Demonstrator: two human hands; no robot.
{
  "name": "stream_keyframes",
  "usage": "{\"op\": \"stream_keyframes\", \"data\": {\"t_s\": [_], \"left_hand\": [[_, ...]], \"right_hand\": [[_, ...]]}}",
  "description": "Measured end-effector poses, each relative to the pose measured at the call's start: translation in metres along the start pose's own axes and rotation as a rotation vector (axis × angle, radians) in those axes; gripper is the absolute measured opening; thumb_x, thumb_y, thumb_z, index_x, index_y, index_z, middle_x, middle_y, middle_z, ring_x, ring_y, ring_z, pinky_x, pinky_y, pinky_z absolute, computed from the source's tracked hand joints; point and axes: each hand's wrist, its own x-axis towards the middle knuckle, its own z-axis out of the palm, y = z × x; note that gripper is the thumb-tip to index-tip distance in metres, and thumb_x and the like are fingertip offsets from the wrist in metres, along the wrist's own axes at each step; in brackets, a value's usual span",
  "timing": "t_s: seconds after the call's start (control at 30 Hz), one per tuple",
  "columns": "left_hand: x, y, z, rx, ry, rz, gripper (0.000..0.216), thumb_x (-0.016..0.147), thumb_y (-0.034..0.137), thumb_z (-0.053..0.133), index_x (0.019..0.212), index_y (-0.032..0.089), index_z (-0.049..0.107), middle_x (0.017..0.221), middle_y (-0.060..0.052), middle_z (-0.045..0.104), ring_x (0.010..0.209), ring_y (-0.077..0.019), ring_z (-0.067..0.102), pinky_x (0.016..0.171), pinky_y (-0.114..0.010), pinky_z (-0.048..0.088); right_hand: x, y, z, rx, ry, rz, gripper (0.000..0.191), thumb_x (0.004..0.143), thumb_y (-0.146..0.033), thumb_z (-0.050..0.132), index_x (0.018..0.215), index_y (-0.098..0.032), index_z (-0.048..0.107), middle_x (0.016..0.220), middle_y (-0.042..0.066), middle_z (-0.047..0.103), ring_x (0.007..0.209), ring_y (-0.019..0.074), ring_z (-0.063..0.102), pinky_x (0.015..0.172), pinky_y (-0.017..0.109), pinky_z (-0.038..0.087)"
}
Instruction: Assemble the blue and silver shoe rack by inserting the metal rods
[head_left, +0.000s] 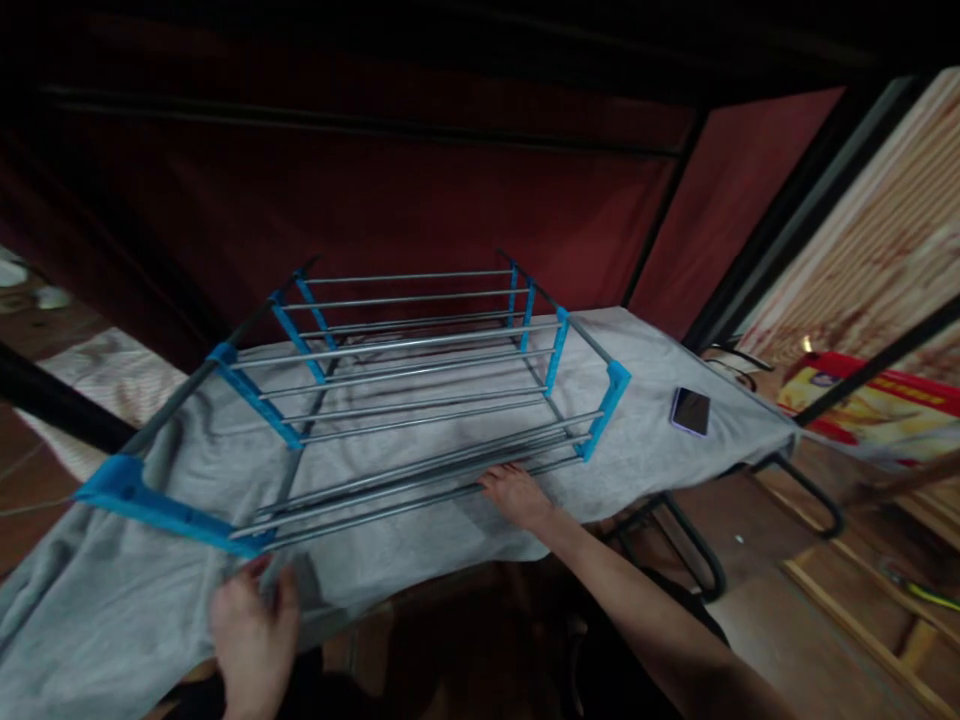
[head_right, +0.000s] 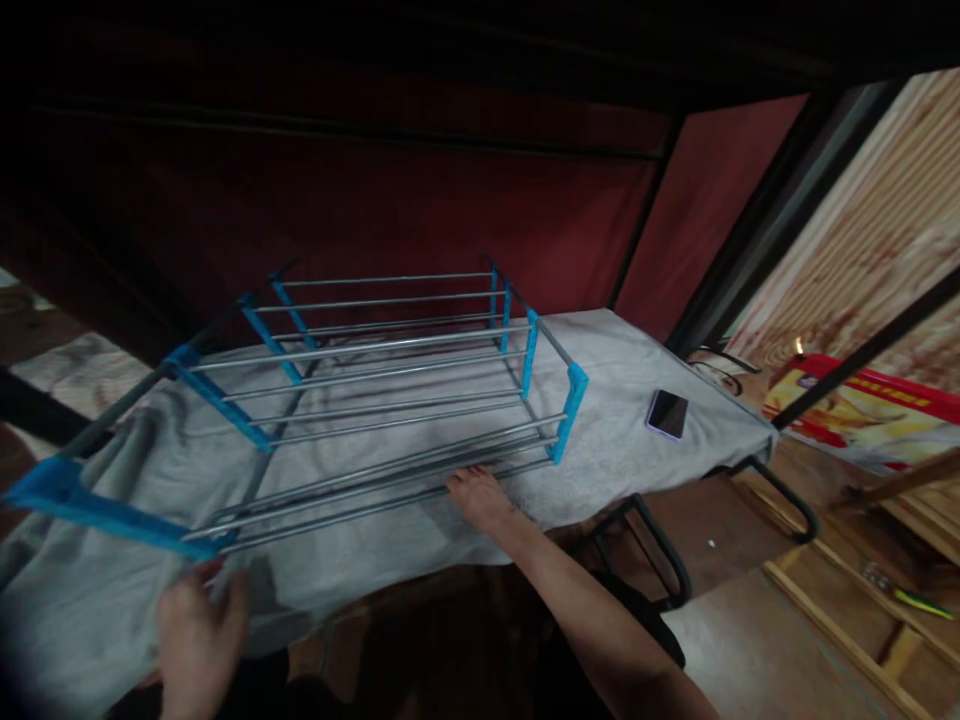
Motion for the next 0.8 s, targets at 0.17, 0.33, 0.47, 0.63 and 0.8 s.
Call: {"op": "stream_keyframes", "data": {"t_s": [0.17,0.33,0.47,0.63,0.8], "left_hand": [[0.007,0.046,0.027,0.078,-0.280,0.534,0.038,0.094,0.035,0.040,0.127,0.023,0.054,0.123,-0.011,0.062,0.115,-0.0269,0.057,0.099,-0.044,0.045],[0.038,0.058,0.067,0.103,-0.382,0.695,0.040,0.093,0.022,0.035,0.125,0.022,0.060,0.116,-0.008,0.069,0.106,-0.0224,0.064,0.095,-0.038,0.049],[0.046,0.052,0.083,0.041,-0.389,0.717,0.040,0.093,0.021,0.034,0.118,0.023,0.065,0.110,-0.008,0.071,0.100,-0.0224,0.066,0.091,-0.037,0.052],[0.045,0.048,0.087,0.008,-0.357,0.688,0.041,0.093,0.024,0.033,0.119,0.021,0.065,0.110,-0.009,0.072,0.096,-0.0238,0.068,0.087,-0.038,0.054],[0.046,0.048,0.088,-0.017,-0.359,0.706,0.040,0.093,0.026,0.035,0.117,0.024,0.067,0.110,-0.008,0.073,0.095,-0.0239,0.068,0.085,-0.038,0.055]], "right_hand": [[0.002,0.001,0.003,0.008,0.034,-0.012,0.016,0.093,-0.027,0.054,0.101,-0.020,0.066,0.105,0.006,0.067,0.100,0.0211,0.059,0.093,0.036,0.043],[-0.003,0.003,0.001,0.037,0.083,-0.031,0.019,0.093,-0.025,0.052,0.107,-0.021,0.065,0.108,0.007,0.065,0.103,0.0205,0.058,0.095,0.037,0.042],[-0.018,0.011,-0.008,0.090,0.194,-0.008,0.028,0.094,-0.019,0.046,0.117,-0.020,0.062,0.114,0.009,0.063,0.107,0.0198,0.056,0.097,0.036,0.041],[-0.054,0.034,-0.022,0.225,0.197,0.178,0.026,0.091,-0.019,0.043,0.105,-0.022,0.065,0.099,0.004,0.067,0.091,0.0157,0.061,0.082,0.027,0.044],[-0.090,0.077,-0.027,0.391,0.511,0.776,0.028,0.085,-0.022,0.038,0.095,-0.019,0.063,0.083,0.004,0.067,0.075,0.0170,0.061,0.071,0.028,0.046]]}}
